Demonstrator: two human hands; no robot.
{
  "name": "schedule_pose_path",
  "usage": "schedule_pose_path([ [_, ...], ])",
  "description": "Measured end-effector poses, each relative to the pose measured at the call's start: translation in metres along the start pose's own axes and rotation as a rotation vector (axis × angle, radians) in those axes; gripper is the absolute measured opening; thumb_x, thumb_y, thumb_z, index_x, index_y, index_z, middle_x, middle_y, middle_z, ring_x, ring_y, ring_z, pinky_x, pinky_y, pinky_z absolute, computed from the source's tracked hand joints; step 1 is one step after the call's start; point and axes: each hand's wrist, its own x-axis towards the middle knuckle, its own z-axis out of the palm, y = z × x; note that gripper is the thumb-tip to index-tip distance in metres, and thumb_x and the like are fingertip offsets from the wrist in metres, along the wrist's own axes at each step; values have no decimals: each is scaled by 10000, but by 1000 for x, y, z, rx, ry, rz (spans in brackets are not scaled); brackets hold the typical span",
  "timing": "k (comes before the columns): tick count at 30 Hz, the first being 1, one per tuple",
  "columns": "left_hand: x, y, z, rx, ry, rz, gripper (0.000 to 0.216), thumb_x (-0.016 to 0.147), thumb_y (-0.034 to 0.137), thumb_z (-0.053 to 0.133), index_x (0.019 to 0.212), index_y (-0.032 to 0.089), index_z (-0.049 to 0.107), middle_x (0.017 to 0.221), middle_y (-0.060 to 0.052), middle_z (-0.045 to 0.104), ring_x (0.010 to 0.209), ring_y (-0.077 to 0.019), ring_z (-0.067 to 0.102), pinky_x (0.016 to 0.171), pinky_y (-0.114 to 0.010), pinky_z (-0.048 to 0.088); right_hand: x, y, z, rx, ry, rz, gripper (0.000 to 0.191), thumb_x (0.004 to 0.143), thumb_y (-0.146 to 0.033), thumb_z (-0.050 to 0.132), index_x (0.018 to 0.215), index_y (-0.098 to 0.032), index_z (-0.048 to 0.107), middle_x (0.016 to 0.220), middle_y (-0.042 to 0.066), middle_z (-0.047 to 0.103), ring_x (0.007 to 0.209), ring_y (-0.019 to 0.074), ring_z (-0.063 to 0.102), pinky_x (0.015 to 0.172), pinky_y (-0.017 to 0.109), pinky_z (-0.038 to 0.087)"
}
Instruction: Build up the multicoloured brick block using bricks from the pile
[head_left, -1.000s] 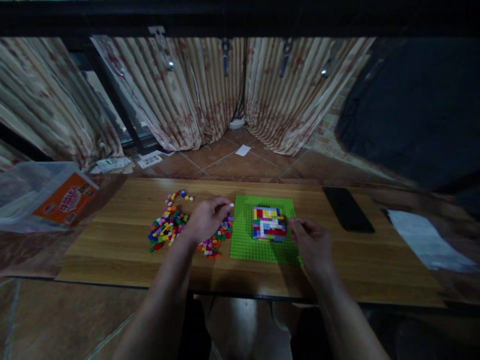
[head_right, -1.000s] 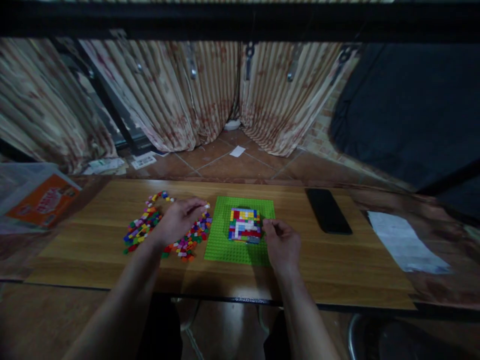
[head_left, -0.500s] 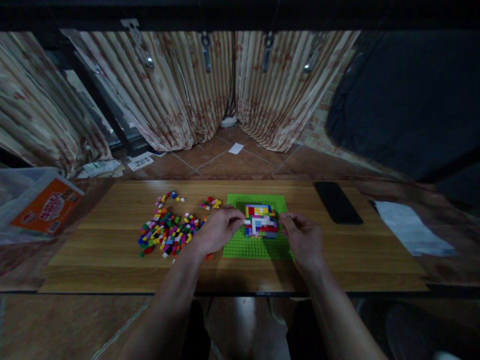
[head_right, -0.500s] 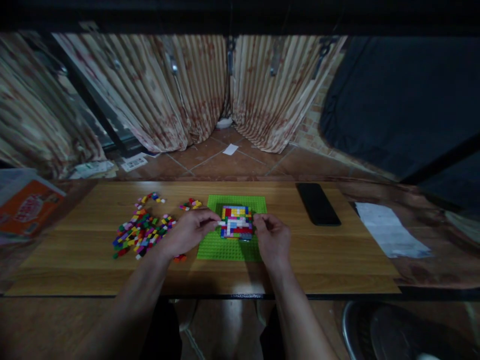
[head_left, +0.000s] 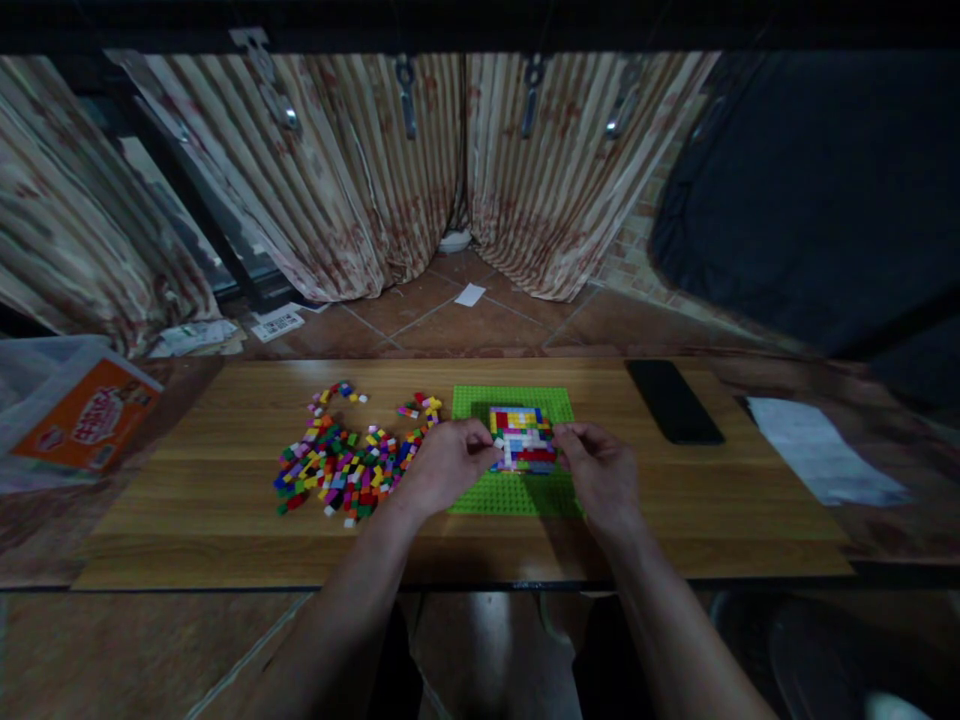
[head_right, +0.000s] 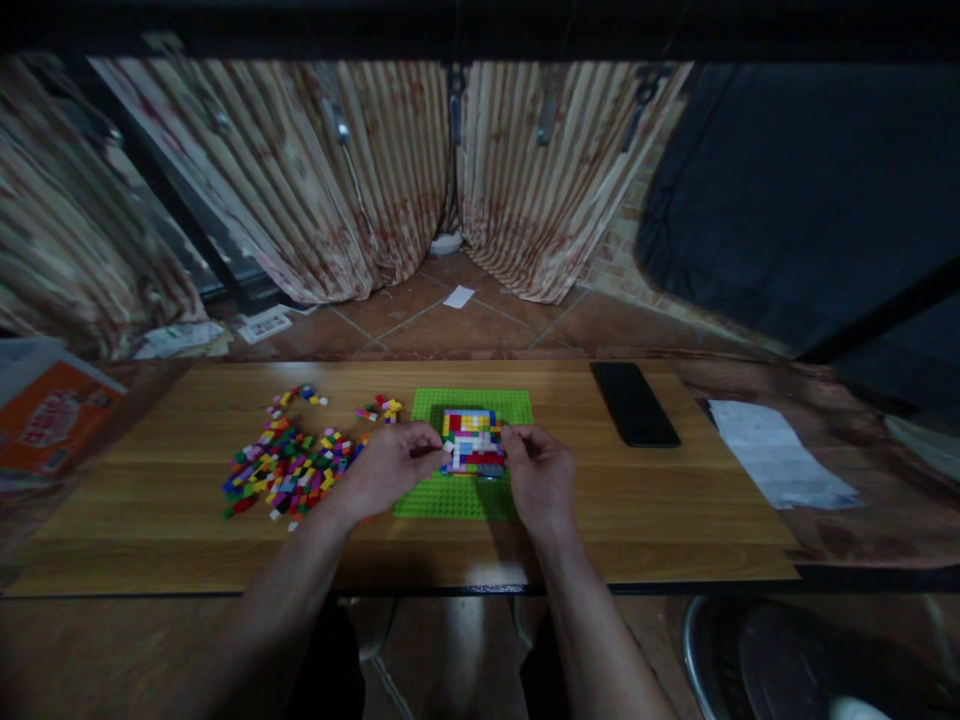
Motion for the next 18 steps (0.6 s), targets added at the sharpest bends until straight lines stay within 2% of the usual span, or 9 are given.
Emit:
schedule_pose_path([
  [8,4,-1,10,-281,22,-180,169,704,257,726,667,160,593,576,50,577,464,-79,516,449,-202,430,0,0,1,18,-4,8,329,678,-488,721,707,-161,694,646,20,664,569,129,554,528,237,426],
  [18,3,1,10,-273,0,-146,157,804,272,620,701,155,611,568,47,580,445,-85,549,440,-196,409,-2,-2,0,-20,-28,-16,312,706,-476,695,728,-164,703,680,25,686,598,144,571,564,256,430],
])
